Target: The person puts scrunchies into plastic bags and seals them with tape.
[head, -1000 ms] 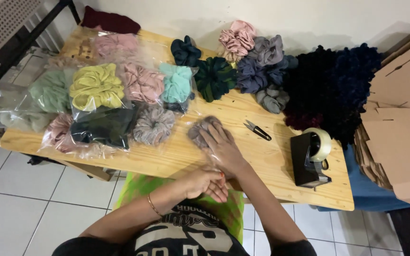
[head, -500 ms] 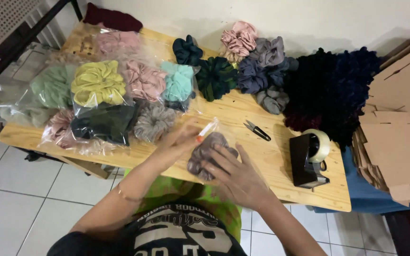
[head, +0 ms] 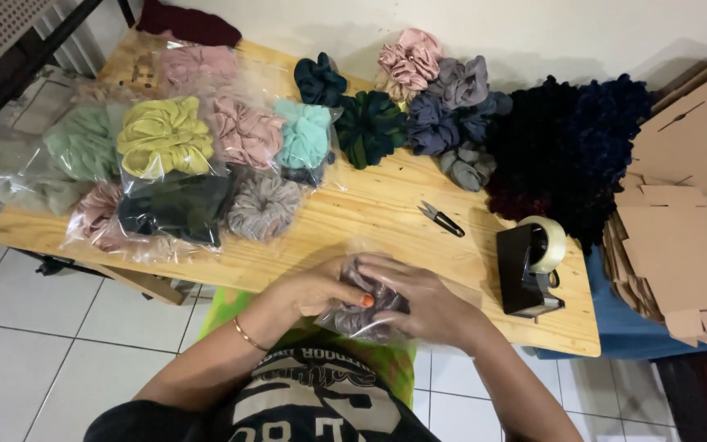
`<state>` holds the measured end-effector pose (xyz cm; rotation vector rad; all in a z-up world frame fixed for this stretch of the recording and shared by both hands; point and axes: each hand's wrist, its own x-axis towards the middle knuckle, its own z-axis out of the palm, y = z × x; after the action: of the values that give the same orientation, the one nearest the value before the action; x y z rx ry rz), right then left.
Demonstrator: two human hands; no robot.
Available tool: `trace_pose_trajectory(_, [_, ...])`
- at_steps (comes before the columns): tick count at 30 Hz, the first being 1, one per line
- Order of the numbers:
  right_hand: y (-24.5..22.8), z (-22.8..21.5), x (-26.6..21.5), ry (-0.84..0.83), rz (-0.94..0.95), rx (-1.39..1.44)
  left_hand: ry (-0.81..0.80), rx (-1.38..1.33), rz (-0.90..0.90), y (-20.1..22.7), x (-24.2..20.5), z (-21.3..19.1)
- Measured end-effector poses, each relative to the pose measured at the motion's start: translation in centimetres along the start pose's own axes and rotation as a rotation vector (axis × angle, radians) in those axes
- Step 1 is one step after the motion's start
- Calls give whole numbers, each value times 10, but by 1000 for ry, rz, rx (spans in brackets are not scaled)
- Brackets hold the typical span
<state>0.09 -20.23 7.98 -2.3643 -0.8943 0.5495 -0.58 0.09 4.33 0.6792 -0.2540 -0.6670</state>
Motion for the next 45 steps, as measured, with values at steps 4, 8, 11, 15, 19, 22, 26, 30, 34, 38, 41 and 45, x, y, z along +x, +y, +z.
trace_pose_trajectory(4, [17,-5,-11,18,-159,-51,59,4,-29,-17,10,-21])
trace_pose_trajectory(8, [-32,-40,-41,261,-222,55,138,10,-16,-32,12,-54])
trace_pose_trajectory(11, [-17,-46,-88,815,-304,33,-184,-255,144,-24,21,-76])
trace_pose_trajectory(15, [97,16,-71,952,-388,630,-5,-221,240,-50,40,-79])
trace_pose_trajectory(19, [78,58,2,1001,-312,864,269,-220,381,-56,49,-43])
trace_pose_trajectory(22, [69,57,21,1194,-228,993,259,-205,404,-43,37,-16])
trace_pose_trajectory(26, [76,42,17,1286,-240,829,216,-12,388,-25,13,-48])
trace_pose_trajectory(30, [46,17,6,1176,-277,680,236,276,431,10,-1,-61])
trace_pose_trajectory(34, [15,13,8,963,-121,526,135,659,485,13,14,-46])
trace_pose_trajectory(38, [10,13,8,929,-81,556,186,526,402,13,27,-28])
trace_pose_trajectory(41, [32,21,5,1000,-28,653,192,399,393,11,22,-12])
trace_pose_trajectory(45, [55,28,10,931,-174,785,158,366,393,7,33,-31])
